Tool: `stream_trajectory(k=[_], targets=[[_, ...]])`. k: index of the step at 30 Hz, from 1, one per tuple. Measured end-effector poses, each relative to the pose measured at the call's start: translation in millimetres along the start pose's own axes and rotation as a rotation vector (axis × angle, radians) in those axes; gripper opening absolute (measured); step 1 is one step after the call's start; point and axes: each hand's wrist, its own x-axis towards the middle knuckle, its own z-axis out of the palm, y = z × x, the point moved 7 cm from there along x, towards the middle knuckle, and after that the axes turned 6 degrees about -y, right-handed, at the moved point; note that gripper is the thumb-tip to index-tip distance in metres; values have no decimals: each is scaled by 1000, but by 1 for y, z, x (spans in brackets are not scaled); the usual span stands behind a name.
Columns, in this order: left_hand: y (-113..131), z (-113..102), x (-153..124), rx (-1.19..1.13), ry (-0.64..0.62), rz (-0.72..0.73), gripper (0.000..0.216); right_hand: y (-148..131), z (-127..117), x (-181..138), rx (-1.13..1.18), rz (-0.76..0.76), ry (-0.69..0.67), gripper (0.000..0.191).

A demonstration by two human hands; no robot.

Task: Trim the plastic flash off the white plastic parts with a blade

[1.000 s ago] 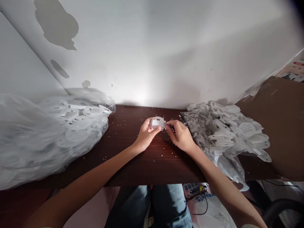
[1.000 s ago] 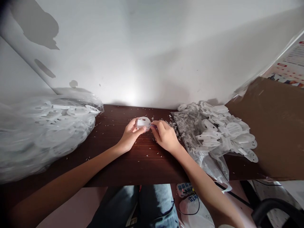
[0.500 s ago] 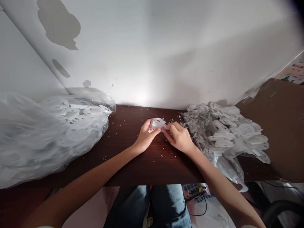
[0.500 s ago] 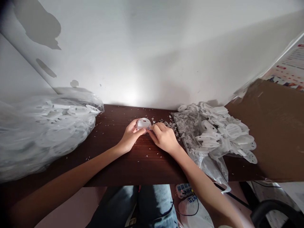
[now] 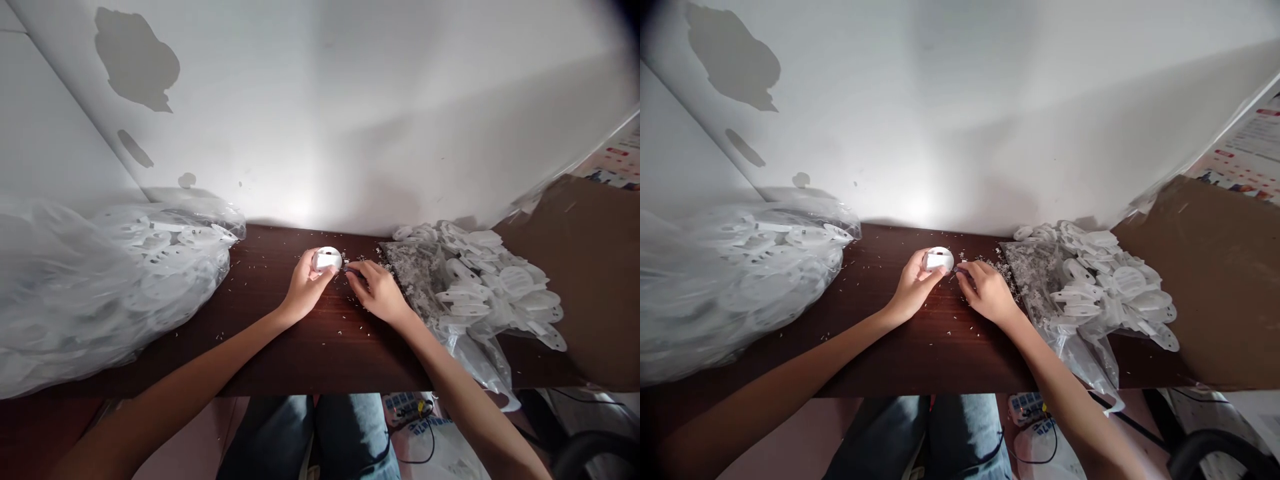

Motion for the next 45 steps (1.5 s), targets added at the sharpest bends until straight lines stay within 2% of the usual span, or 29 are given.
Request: stream_trajectory(k=[8,19,29,38,45], targets=[[6,-1,-3,109,-3,32,49,-5,10,-2,-114,10,-66,24],[8,-1,-3,131,-9,57,47,-4,8,-3,-128,18,-11,23],[2,-4,-7,216,16,50,45,-5,18,-5,-154,6,-12,22],[9,-2,-10,322,77,84,39,-11,29,-8,-342,-11,10,24],[14,3,-13,573,42,121,31,-19,42,-8,-590,0,-109,24]])
